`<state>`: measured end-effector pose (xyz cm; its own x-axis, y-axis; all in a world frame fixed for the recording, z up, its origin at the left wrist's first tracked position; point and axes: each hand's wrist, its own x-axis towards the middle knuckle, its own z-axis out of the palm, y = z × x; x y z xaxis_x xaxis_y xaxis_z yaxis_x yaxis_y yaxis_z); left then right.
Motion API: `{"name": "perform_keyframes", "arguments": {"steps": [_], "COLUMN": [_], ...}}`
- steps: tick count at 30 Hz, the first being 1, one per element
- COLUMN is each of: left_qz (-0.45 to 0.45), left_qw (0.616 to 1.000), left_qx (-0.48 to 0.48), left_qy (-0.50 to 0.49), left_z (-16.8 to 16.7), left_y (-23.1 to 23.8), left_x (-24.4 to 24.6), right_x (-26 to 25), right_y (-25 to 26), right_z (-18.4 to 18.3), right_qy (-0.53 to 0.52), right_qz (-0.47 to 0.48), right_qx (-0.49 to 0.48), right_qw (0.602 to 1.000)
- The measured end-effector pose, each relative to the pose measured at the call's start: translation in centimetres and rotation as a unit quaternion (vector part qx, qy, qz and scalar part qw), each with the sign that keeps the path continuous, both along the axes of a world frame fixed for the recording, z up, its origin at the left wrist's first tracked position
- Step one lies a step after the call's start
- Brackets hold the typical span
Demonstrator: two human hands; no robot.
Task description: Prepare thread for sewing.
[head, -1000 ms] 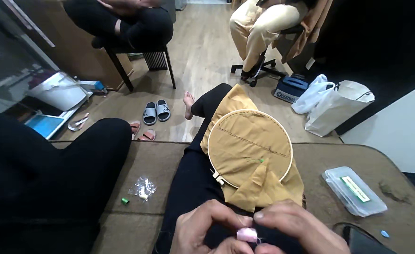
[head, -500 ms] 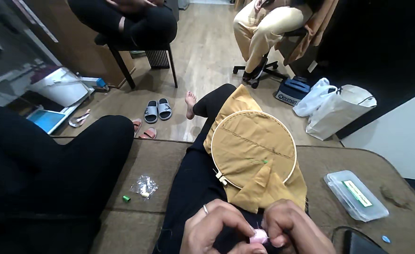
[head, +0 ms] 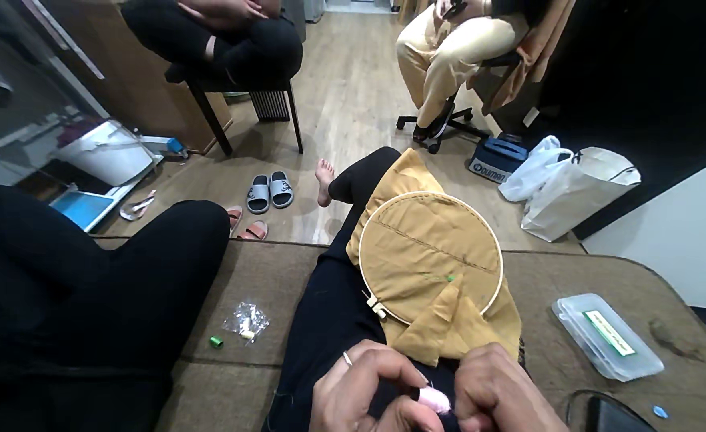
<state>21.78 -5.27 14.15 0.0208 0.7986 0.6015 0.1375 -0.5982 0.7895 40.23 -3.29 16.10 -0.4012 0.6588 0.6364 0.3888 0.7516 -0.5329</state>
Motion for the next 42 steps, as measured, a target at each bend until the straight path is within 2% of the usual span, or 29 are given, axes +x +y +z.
{"name": "perform_keyframes", "arguments": {"steps": [8, 15, 21, 27, 33, 38, 42], "left_qz": [0.001, -0.034, -0.044, -0.055, -0.088, -0.082, -0.077], "left_qw": [1.0, 0.999, 0.999, 0.998, 0.996, 0.996, 0.995], "left_qx": [-0.004, -0.007, -0.013, -0.013, -0.012, -0.033, -0.042], "left_qy": [0.008, 0.005, 0.002, -0.004, -0.01, -0.029, -0.038], "left_z": [0.2, 0.2, 0.2, -0.1, -0.2, -0.3, -0.3], "left_y": [0.1, 0.0, -0.2, -0.1, 0.0, 0.2, 0.2], "left_x": [-0.7, -0.7, -0.6, -0.4, -0.2, -0.3, -0.5], "right_x": [1.2, 1.0, 0.6, 0.0, -0.1, 0.0, 0.5], "right_y": [0.2, -0.1, -0.5, -0.4, -0.1, 0.0, 0.3], "right_z": [0.1, 0.7, 0.5, 0.7, 0.4, 0.0, -0.2], "right_qy": [0.034, -0.001, -0.032, -0.071, -0.022, 0.062, 0.08], "right_qz": [0.007, 0.032, 0.001, 0.008, 0.024, 0.06, 0.059], "right_qx": [0.011, -0.009, -0.015, -0.073, -0.102, -0.146, -0.142], "right_qw": [0.999, 0.999, 0.999, 0.995, 0.994, 0.985, 0.985]}}
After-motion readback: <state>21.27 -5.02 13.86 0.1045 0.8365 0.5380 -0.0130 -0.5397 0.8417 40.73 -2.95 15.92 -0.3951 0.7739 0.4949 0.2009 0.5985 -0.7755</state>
